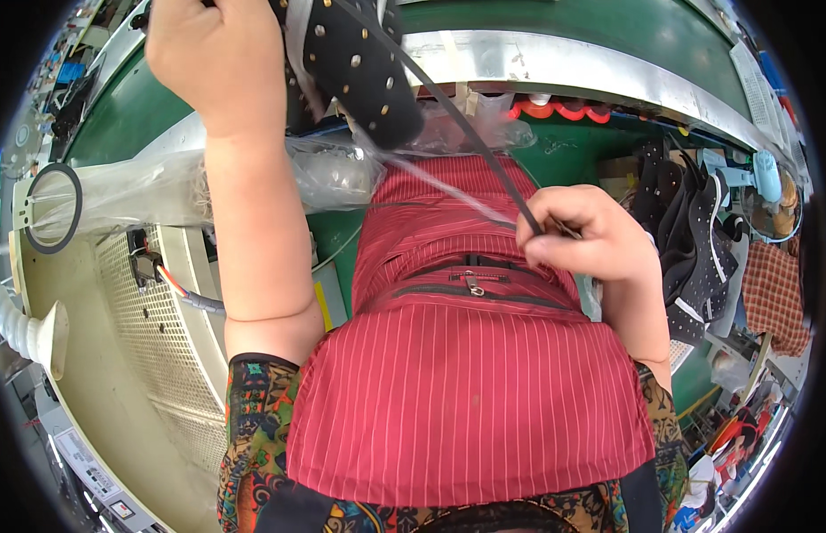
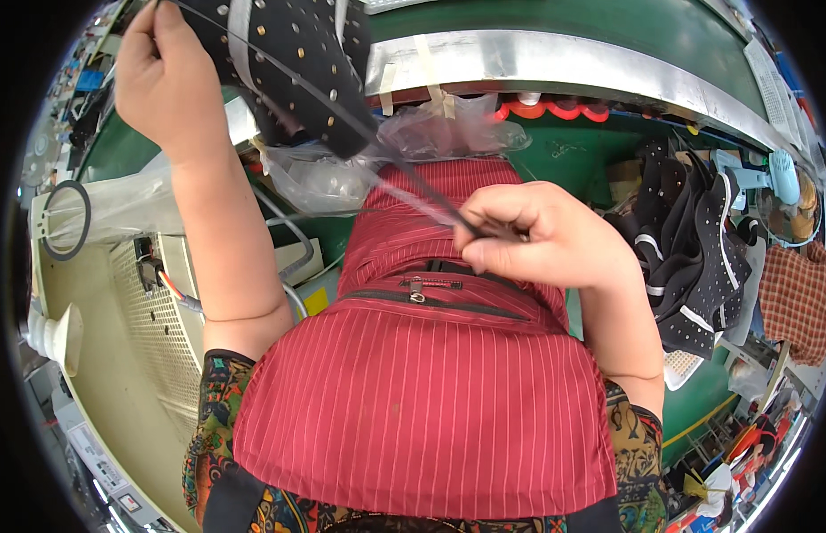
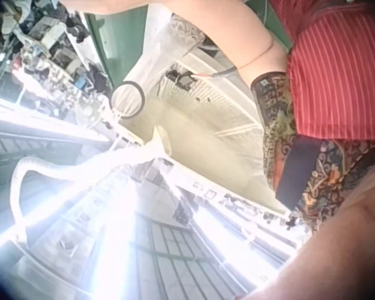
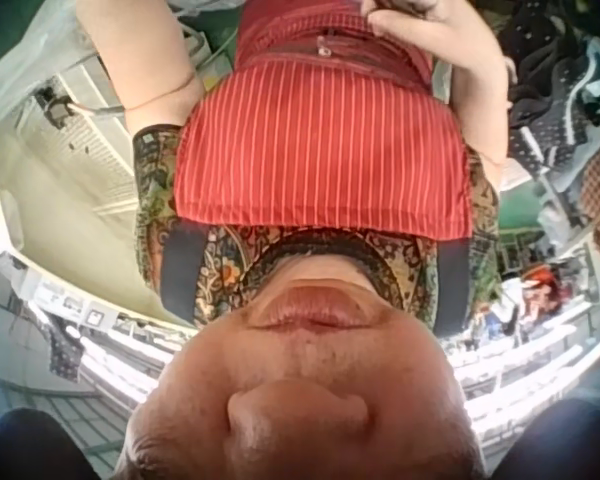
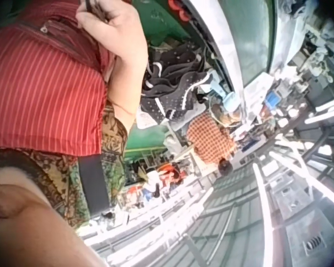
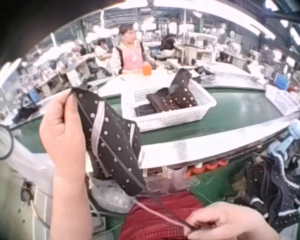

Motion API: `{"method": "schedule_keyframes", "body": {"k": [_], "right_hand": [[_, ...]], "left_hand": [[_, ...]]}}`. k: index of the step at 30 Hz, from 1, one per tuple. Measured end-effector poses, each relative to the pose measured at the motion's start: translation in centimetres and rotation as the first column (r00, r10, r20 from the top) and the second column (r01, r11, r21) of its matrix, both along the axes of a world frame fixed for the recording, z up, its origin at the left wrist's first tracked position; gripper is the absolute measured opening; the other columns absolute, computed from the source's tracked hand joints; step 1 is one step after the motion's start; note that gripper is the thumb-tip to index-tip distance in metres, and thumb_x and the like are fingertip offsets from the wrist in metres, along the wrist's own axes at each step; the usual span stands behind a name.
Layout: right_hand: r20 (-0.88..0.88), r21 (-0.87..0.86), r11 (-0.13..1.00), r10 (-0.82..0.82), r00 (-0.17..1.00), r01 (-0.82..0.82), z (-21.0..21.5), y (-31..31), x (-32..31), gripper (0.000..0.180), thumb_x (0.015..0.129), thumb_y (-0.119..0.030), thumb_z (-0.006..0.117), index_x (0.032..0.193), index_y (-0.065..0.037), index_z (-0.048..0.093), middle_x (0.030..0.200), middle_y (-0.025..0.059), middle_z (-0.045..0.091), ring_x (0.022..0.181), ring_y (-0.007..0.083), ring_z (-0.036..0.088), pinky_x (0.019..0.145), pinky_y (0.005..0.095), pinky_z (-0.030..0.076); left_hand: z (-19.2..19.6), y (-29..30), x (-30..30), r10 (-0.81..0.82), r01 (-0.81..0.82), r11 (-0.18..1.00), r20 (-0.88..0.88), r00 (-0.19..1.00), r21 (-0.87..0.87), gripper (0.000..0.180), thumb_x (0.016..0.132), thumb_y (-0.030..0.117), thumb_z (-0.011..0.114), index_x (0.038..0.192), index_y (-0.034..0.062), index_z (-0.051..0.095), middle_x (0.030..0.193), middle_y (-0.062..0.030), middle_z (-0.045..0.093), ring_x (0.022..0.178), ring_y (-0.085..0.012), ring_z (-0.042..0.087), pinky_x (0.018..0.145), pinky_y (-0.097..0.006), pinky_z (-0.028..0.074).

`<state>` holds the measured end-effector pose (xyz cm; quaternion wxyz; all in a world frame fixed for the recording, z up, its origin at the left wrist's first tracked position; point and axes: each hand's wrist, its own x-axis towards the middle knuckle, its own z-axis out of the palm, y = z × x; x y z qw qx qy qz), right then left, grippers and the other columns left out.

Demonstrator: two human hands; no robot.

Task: The person sews a white elastic band onto the opening of a black shoe using a needle and thread. They pull the thread through the fabric repeatedly to secure the band on multiple shoes in a factory setting.

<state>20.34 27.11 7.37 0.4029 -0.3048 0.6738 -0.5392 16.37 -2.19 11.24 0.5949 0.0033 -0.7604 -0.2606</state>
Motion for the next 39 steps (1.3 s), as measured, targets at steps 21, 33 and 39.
{"method": "schedule_keyframes", "body": {"k": [21, 33, 39], "right_hand": [[0.081, 0.3, 0.802, -0.56, 0.825, 0.516, -7.2, 18.4, 2.8, 0.025, 0.078, -0.007, 0.065, 0.101, 0.001, 0.061, 0.077, 0.0015, 0.059, 0.061, 0.0027, 0.047, 0.054, 0.0175, 0.038], [-0.636, -0.027, 0.574, -0.642, 0.429, 0.818, -7.3, 9.2, -2.2, 0.017, 0.081, -0.008, 0.063, 0.096, 0.001, 0.062, 0.083, 0.0098, 0.059, 0.077, 0.0192, 0.058, 0.072, 0.0264, 0.045], [-0.533, -0.406, 0.811, -0.585, 0.612, 0.422, -1.0, -2.6, -5.3, 0.016, 0.087, -0.014, 0.058, 0.095, -0.001, 0.062, 0.079, 0.0052, 0.058, 0.07, 0.0128, 0.054, 0.063, 0.0251, 0.043]], "left_hand": [[-4.6, 11.1, -4.1, -0.399, 0.378, 0.916, 0.193, 0.896, 0.138, 0.013, 0.089, 0.011, 0.059, 0.097, 0.0012, 0.062, 0.078, -0.0047, 0.063, 0.069, -0.0107, 0.057, 0.064, -0.024, 0.047], [-6.9, 7.8, 0.4, -0.437, 0.381, 0.896, 0.296, 0.849, 0.229, 0.013, 0.087, 0.002, 0.057, 0.099, -0.0003, 0.061, 0.089, -0.0098, 0.063, 0.077, -0.0203, 0.06, 0.07, -0.028, 0.047], [-6.4, 7.8, 1.5, -0.45, 0.408, 0.892, 0.292, 0.844, 0.195, 0.014, 0.088, 0.002, 0.057, 0.101, -0.0008, 0.061, 0.089, -0.0081, 0.063, 0.077, -0.0167, 0.059, 0.069, -0.026, 0.046]]}}
